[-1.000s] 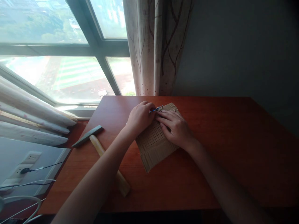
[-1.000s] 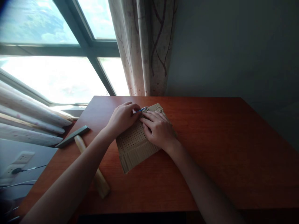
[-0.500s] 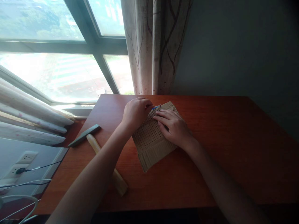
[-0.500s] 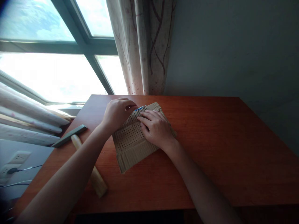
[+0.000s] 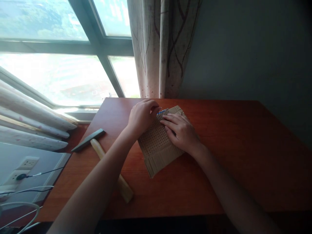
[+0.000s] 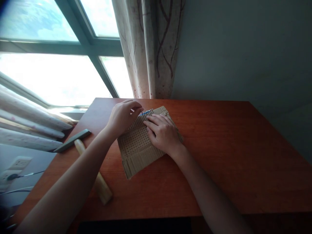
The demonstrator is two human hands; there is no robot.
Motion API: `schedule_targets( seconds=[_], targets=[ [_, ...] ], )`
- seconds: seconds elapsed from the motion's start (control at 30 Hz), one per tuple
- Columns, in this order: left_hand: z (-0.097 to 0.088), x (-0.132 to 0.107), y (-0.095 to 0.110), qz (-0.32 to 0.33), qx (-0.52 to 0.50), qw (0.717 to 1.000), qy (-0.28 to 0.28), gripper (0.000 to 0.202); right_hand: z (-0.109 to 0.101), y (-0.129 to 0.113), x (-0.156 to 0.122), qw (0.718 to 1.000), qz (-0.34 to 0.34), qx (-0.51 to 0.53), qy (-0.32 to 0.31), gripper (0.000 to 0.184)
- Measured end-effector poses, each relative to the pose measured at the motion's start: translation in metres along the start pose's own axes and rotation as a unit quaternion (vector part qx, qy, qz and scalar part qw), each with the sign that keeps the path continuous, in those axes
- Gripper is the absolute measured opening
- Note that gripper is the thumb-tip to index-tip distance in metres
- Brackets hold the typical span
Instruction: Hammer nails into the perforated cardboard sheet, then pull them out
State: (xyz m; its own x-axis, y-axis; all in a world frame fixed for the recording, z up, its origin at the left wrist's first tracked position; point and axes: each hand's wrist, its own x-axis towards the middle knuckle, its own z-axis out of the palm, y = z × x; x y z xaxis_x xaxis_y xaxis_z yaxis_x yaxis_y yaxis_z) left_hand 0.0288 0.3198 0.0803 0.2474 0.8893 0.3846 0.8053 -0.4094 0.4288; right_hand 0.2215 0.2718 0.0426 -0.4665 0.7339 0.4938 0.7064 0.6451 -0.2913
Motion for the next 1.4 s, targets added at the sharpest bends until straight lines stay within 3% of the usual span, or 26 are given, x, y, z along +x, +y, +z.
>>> schedule_targets(
  seconds=[0.2, 0.37, 0.93, 1.07, 1.27, 1.4],
  targets=[
    [0.0, -0.002, -0.005, -0.046, -0.077, 0.995, -0.052, 0.021, -0.001, -0.001, 0.001, 1.0, -0.002, 0.003, 0.003, 0.032],
    [-0.002, 0.001, -0.005, -0.045, -0.101, 0.99, -0.086, 0.029, -0.001, 0.0, 0.003, 1.0, -0.002, 0.013, -0.002, 0.031],
    [0.008, 0.008, -0.024, -0.017, -0.172, 0.979, -0.106, 0.022, 0.003, -0.005, 0.017, 1.0, -0.003, 0.019, -0.01, 0.029],
    [0.005, 0.004, -0.02, -0.019, -0.155, 0.984, -0.086, 0.023, 0.006, -0.003, 0.016, 0.999, 0.006, 0.033, 0.0, 0.03],
    [0.0, -0.005, -0.011, -0.024, -0.063, 0.998, -0.001, 0.015, 0.005, -0.004, 0.013, 0.999, 0.006, 0.045, 0.006, 0.032],
    [0.002, -0.004, -0.009, -0.031, -0.097, 0.993, 0.051, 0.013, 0.005, -0.004, 0.013, 0.999, 0.006, 0.041, 0.002, 0.033]
  ],
)
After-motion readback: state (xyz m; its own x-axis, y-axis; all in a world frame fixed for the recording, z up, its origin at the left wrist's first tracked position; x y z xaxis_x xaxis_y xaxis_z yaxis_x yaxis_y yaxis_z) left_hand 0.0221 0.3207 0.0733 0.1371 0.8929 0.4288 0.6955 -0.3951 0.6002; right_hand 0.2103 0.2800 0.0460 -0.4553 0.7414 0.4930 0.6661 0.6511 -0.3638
